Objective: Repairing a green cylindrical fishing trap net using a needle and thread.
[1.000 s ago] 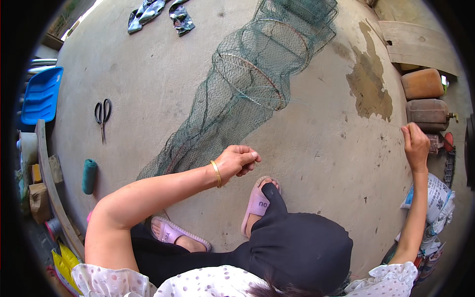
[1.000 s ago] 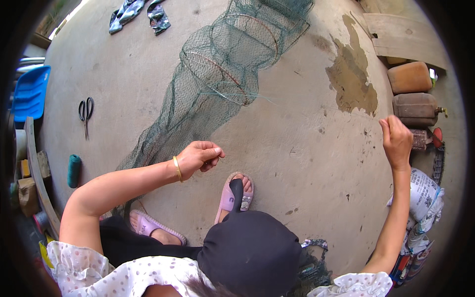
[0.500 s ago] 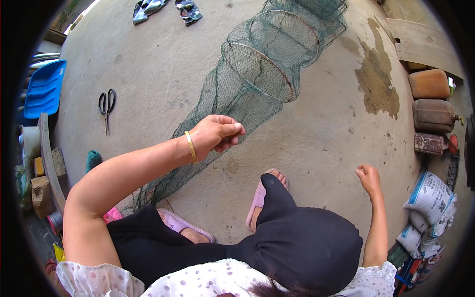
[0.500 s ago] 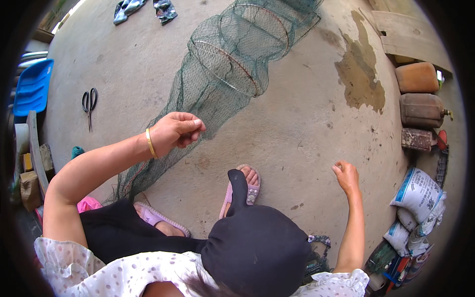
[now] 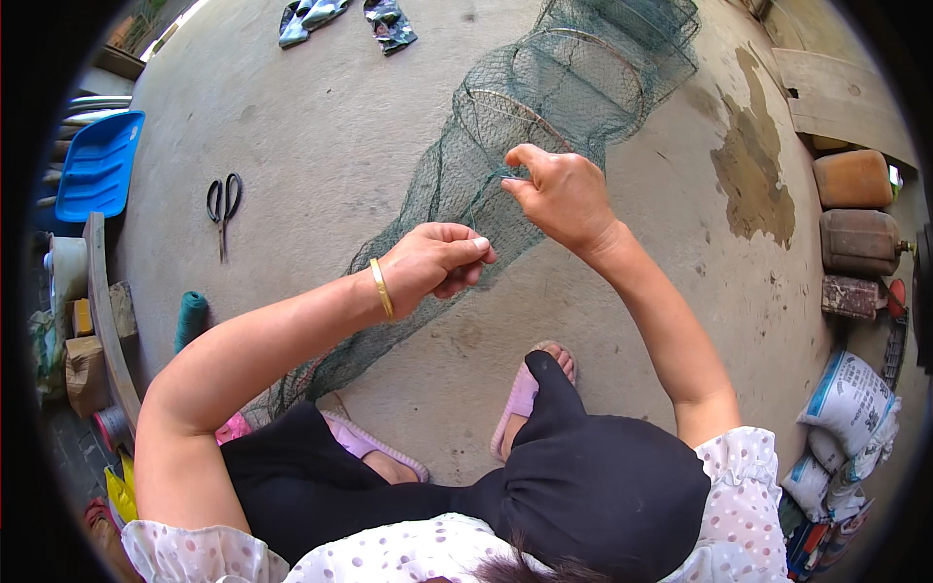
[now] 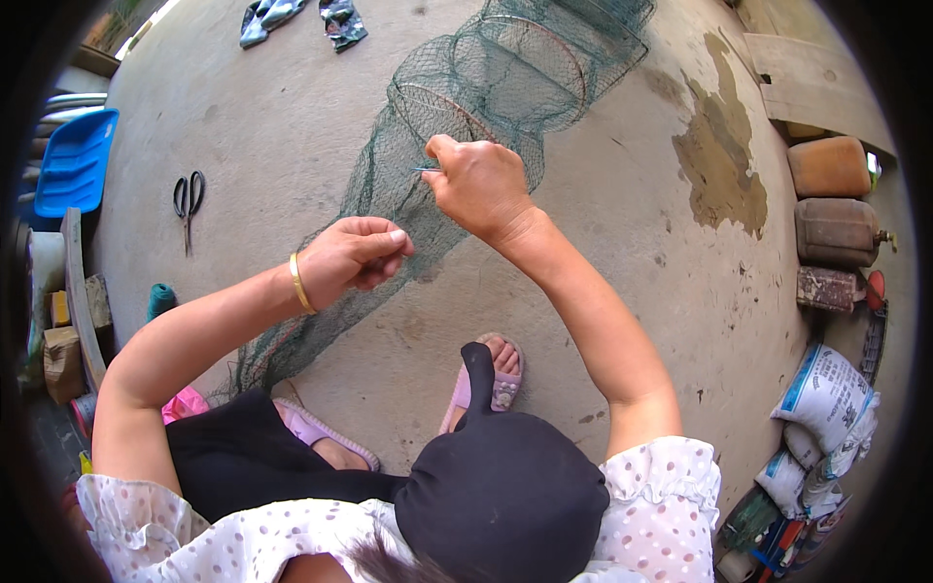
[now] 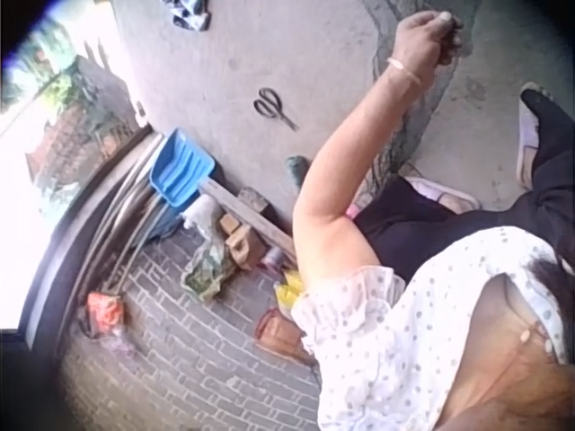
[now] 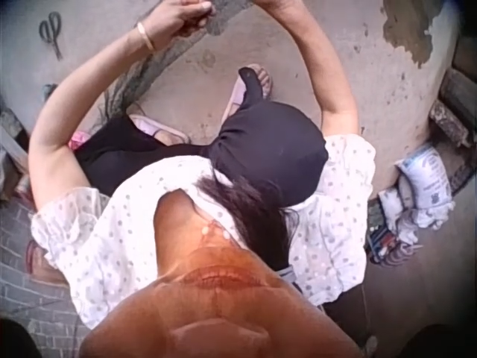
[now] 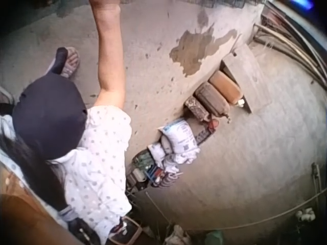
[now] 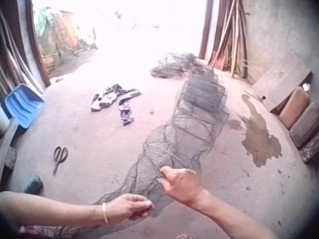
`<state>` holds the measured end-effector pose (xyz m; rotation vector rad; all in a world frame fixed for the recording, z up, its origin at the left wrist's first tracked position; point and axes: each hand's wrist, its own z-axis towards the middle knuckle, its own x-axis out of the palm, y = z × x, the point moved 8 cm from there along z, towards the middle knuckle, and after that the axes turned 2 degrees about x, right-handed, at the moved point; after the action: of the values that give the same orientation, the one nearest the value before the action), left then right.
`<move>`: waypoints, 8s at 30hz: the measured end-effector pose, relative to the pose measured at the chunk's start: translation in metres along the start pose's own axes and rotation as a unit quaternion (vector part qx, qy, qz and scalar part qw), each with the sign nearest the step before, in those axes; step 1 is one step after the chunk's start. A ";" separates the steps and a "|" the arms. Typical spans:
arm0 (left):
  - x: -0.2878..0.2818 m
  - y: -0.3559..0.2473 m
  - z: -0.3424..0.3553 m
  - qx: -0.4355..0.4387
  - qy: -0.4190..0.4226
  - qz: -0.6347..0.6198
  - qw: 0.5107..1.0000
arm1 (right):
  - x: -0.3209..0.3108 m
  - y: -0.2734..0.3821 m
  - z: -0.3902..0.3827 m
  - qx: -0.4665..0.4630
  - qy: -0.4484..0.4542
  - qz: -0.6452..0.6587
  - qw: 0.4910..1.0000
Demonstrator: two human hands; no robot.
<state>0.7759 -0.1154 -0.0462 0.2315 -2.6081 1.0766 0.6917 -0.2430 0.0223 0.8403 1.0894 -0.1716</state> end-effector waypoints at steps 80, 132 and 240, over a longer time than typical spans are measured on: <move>0.004 -0.016 0.005 0.069 -0.071 -0.166 0.981 | 0.045 -0.006 -0.099 0.337 -0.089 0.601 0.719; -0.035 -0.071 -0.005 0.217 -0.174 0.258 0.925 | -0.011 0.033 -0.025 0.114 -0.127 0.217 0.961; -0.376 0.338 -0.409 -0.261 -0.600 0.510 0.559 | 0.043 0.099 -0.043 0.062 0.409 0.029 0.910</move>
<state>1.1304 0.4246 -0.1240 -1.3552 -4.2951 0.0182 0.7322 -0.1347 0.0289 1.0940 1.8490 0.1910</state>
